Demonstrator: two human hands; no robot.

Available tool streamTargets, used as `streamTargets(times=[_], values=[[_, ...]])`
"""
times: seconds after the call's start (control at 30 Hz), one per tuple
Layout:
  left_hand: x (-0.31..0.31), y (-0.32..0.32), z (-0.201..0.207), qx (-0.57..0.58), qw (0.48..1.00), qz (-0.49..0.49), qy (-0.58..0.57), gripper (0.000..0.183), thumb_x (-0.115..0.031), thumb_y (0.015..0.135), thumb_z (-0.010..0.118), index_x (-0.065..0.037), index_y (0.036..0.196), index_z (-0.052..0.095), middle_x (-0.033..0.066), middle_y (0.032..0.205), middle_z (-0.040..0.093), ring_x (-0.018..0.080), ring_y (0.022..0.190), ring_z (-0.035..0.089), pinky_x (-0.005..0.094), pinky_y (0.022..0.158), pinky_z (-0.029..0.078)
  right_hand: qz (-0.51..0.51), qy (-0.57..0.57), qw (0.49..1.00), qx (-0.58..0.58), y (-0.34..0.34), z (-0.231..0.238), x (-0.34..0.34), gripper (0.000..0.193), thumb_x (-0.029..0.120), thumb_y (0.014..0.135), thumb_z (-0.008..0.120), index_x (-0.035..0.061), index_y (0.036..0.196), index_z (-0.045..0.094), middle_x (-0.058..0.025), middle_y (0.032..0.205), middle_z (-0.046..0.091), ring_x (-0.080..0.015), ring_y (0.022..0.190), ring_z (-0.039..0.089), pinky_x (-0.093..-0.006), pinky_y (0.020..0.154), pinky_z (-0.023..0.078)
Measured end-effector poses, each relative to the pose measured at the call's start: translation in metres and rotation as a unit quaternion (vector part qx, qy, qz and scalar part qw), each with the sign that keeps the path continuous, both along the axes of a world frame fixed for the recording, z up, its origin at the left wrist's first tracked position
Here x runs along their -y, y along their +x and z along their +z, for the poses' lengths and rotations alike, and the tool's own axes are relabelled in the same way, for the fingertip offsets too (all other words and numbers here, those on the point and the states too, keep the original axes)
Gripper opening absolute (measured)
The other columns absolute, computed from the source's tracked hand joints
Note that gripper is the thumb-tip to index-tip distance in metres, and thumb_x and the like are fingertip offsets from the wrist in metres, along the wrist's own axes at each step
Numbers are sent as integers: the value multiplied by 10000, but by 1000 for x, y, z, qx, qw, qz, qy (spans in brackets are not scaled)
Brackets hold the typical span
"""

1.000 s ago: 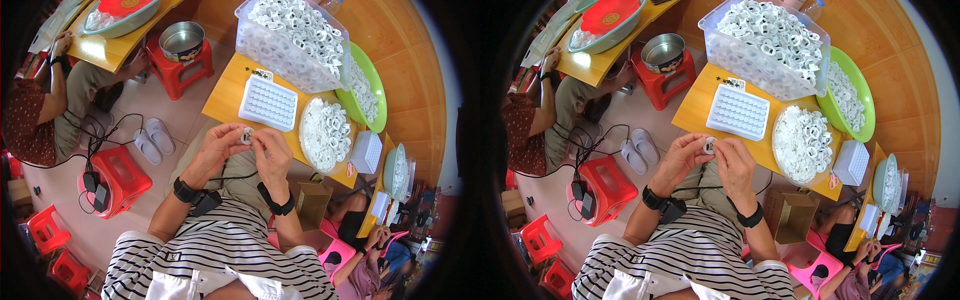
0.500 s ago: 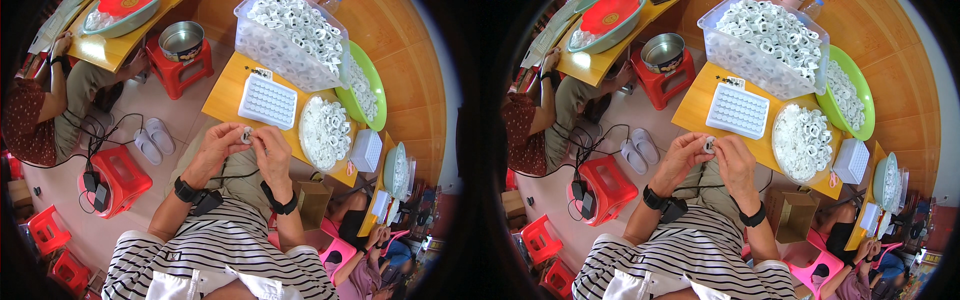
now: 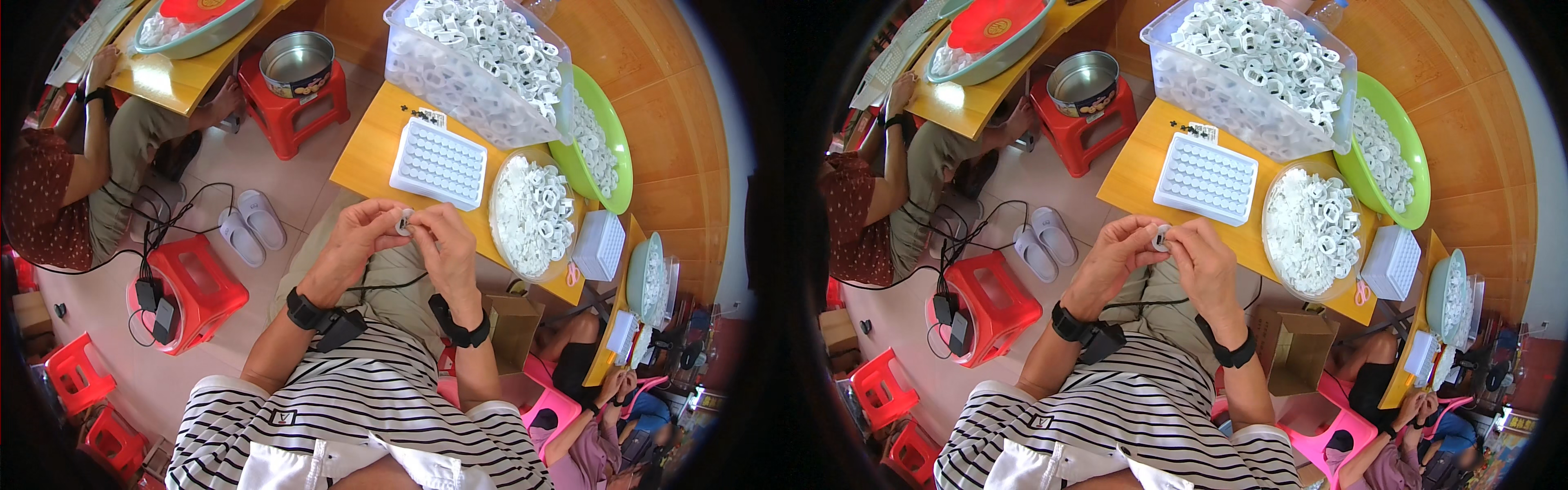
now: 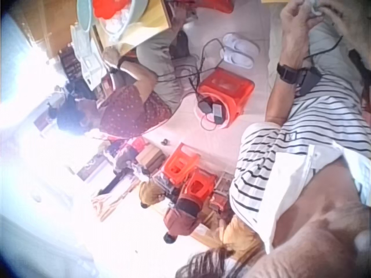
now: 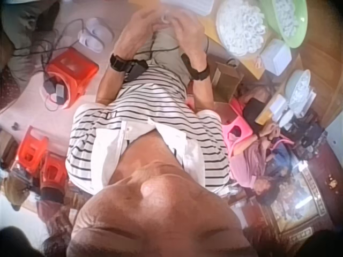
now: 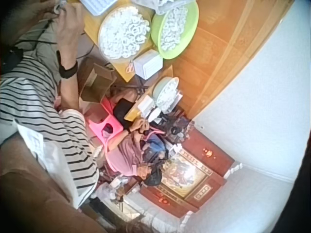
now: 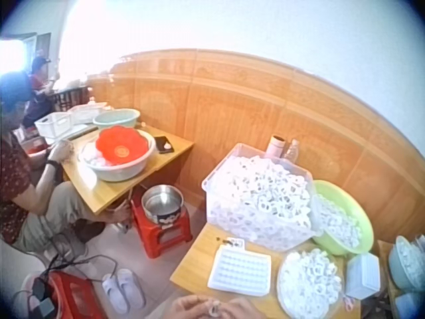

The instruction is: Assembling small white plastic components by hand at a workstation.

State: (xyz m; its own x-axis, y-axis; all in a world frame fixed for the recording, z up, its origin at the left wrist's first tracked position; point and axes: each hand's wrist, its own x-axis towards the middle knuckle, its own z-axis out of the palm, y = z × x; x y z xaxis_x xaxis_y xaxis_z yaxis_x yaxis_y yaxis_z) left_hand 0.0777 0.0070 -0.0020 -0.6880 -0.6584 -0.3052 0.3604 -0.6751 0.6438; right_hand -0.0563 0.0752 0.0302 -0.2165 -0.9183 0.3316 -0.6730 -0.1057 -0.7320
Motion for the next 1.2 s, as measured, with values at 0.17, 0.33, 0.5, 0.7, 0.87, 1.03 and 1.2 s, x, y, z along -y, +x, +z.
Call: streamTargets(times=[0.17,0.33,0.5,0.7,0.87,1.03,1.2], values=[[-2,-2,3,15,1000,-15,-14,189,-155,903,517,-17,1009,590,27,900,598,70,777,580,244,738,536,5,46,981,190,-9,-9,-2,133,-72,729,618,-5,844,614,-47,794,541,-124,657,570,-220,570,461],[-7,-6,4,23,1000,-8,-16,196,-161,900,522,-10,1004,591,23,894,590,73,792,573,245,737,532,-18,77,960,267,-7,-7,-4,140,-95,732,614,-4,840,616,-29,820,532,-94,717,572,-208,601,475],[-9,-9,-2,27,999,-9,-26,212,-170,896,531,2,1004,591,24,898,582,73,799,561,248,735,529,-38,65,960,270,-4,-12,-7,138,-105,731,595,-11,832,605,-37,821,535,-110,719,576,-218,608,480],[-9,-9,-5,56,997,-8,-48,234,-185,904,521,12,1012,586,22,899,574,79,799,563,249,734,529,-36,54,989,135,0,-12,-8,140,-111,729,572,-18,831,591,-61,817,542,-137,701,579,-229,618,485],[-8,-11,-7,68,995,-13,-68,233,-186,918,497,2,1017,593,26,917,586,82,815,579,238,736,520,-54,64,973,214,0,-16,-8,121,-109,736,566,-24,822,574,-54,818,541,-125,703,577,-226,617,484],[-9,-12,0,71,991,-11,-110,223,-161,907,509,14,1010,602,35,919,586,96,823,577,245,737,521,-70,68,935,341,-1,-22,-9,115,-80,764,586,-1,832,540,11,727,526,-45,683,535,-179,591,445],[-11,-12,-1,103,982,-16,-158,217,-153,899,518,16,1001,608,47,920,593,113,841,582,258,745,519,-54,76,909,406,-7,-25,-11,147,-59,767,610,18,862,529,15,726,542,-25,654,510,-159,588,423]])
